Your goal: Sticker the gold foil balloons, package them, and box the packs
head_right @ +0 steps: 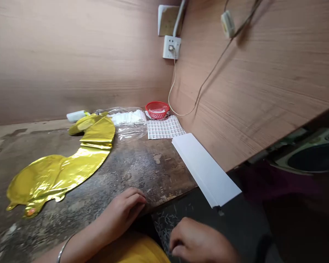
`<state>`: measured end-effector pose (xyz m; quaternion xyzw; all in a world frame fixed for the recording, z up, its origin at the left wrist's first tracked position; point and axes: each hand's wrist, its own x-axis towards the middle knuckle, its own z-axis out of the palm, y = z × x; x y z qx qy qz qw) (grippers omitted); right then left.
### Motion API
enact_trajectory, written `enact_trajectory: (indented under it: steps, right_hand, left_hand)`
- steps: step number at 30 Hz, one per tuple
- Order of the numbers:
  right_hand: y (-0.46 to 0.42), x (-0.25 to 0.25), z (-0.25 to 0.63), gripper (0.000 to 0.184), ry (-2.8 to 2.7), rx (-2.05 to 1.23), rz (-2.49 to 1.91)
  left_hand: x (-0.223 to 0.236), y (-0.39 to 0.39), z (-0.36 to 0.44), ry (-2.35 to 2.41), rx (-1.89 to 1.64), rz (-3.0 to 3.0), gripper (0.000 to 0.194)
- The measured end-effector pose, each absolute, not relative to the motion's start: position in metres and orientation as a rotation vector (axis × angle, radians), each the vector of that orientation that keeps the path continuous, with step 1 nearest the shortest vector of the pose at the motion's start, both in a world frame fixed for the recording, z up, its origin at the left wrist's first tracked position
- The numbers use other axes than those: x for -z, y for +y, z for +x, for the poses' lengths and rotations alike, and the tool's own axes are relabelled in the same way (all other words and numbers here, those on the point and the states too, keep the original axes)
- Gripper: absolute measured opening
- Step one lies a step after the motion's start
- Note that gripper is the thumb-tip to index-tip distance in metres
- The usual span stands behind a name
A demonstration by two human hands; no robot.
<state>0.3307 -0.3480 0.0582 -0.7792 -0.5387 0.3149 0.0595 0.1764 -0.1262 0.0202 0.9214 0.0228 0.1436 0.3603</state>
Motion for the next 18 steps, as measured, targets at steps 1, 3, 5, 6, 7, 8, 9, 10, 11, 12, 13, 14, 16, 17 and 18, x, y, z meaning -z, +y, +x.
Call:
enact_trajectory:
  steps: [1, 3, 5, 6, 7, 8, 9, 10, 11, 12, 13, 14, 16, 17, 18]
  right_hand:
    - [-0.345, -0.074, 0.342, 0.018, -1.562, -1.008, -2.346]
    - [-0.336, -0.106, 0.37, 0.023, -1.434, -0.912, -2.407]
    - [-0.32, -0.132, 0.402, 0.03, -1.425, -0.52, -2.461]
    - [-0.309, -0.142, 0.418, 0.028, -1.39, -0.156, -2.477]
    - [-0.294, -0.149, 0.432, 0.025, -1.303, 0.269, -2.45]
    - [-0.277, -0.153, 0.445, 0.023, -1.246, 0.455, -2.432]
    - [-0.256, -0.153, 0.455, 0.025, -1.234, 0.542, -2.409]
    - [-0.234, -0.149, 0.464, 0.026, -1.286, 0.538, -2.39]
    - [-0.211, -0.143, 0.47, 0.025, -1.378, 0.487, -2.373]
    - [-0.187, -0.134, 0.475, 0.022, -1.495, 0.415, -2.354]
    - [-0.164, -0.124, 0.478, 0.021, -1.612, 0.337, -2.339]
    - [-0.143, -0.112, 0.481, 0.025, -1.706, 0.268, -2.331]
    - [-0.109, -0.089, 0.486, 0.046, -1.824, 0.161, -2.338]
    - [-0.096, -0.078, 0.489, 0.054, -1.851, 0.118, -2.356]
    - [-0.087, -0.068, 0.492, 0.06, -1.864, 0.078, -2.381]
  left_hand:
    - [-0.024, -0.116, 0.17, 0.092, -0.389, 2.392, 0.018]
    - [-0.029, -0.097, 0.154, 0.135, -0.433, 2.428, 0.017]
    - [-0.032, -0.083, 0.139, 0.156, -0.469, 2.436, 0.016]
    - [-0.033, -0.079, 0.132, 0.16, -0.482, 2.432, 0.016]
    - [-0.033, -0.077, 0.127, 0.162, -0.492, 2.424, 0.016]
    - [-0.033, -0.076, 0.122, 0.162, -0.498, 2.413, 0.017]
    - [-0.033, -0.077, 0.119, 0.163, -0.503, 2.4, 0.017]
    - [-0.032, -0.078, 0.117, 0.162, -0.506, 2.386, 0.017]
    - [-0.032, -0.08, 0.117, 0.16, -0.509, 2.372, 0.018]
    - [-0.031, -0.082, 0.117, 0.16, -0.512, 2.358, 0.018]
    - [-0.03, -0.084, 0.117, 0.162, -0.514, 2.344, 0.018]
    - [-0.029, -0.085, 0.118, 0.168, -0.516, 2.331, 0.018]
    - [-0.026, -0.086, 0.117, 0.193, -0.519, 2.308, 0.018]
    - [-0.025, -0.086, 0.115, 0.207, -0.512, 2.298, 0.018]
    - [-0.024, -0.085, 0.113, 0.219, -0.5, 2.293, 0.018]
